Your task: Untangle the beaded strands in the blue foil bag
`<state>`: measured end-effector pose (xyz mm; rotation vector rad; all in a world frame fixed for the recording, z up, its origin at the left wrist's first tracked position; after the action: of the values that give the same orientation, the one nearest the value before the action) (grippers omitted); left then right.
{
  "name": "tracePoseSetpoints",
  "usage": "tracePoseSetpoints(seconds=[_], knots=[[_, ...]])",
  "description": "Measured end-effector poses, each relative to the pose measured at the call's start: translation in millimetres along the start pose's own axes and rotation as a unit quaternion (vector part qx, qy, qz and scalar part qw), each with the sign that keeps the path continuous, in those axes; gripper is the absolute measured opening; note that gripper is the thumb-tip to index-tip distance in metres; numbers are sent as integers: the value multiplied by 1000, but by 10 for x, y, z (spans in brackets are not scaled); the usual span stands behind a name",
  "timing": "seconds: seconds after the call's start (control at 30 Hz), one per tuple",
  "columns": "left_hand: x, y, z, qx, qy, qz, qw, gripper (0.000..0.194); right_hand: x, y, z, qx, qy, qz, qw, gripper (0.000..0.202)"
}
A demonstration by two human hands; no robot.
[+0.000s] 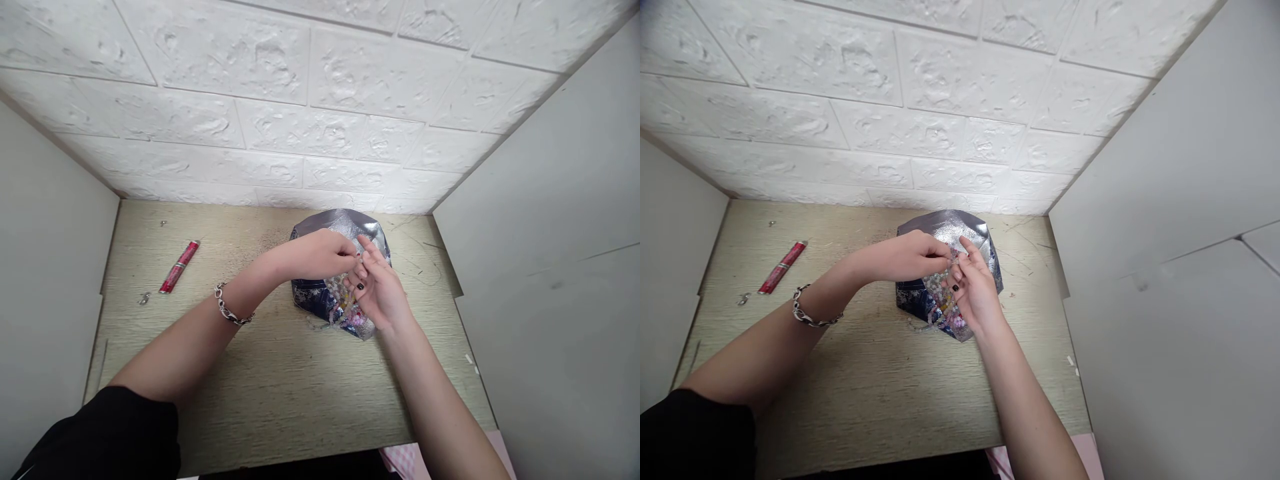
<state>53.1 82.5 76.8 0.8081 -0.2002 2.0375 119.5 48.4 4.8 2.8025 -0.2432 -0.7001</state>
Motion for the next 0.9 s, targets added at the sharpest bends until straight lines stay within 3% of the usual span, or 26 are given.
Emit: tracePoseSetpoints(seconds=[0.67, 0.9], knots=[[-29, -3, -1, -6, 31, -22, 999, 28, -20, 6, 11, 2, 14, -6, 1000, 35], [0, -21, -48, 8, -11, 2, 1000, 27, 1, 6, 13, 1, 18, -4, 1000, 33]])
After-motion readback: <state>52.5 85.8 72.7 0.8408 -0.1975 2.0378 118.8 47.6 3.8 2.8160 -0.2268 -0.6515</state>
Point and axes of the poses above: each hand's wrist, its own y-axis away from the middle knuckle, its own x-axis out of the back of the hand, z = x × y, the point moved 8 cm from there along -y, towards the middle knuckle, and after that the axes turned 10 degrees about y, right-handed, at the moved point
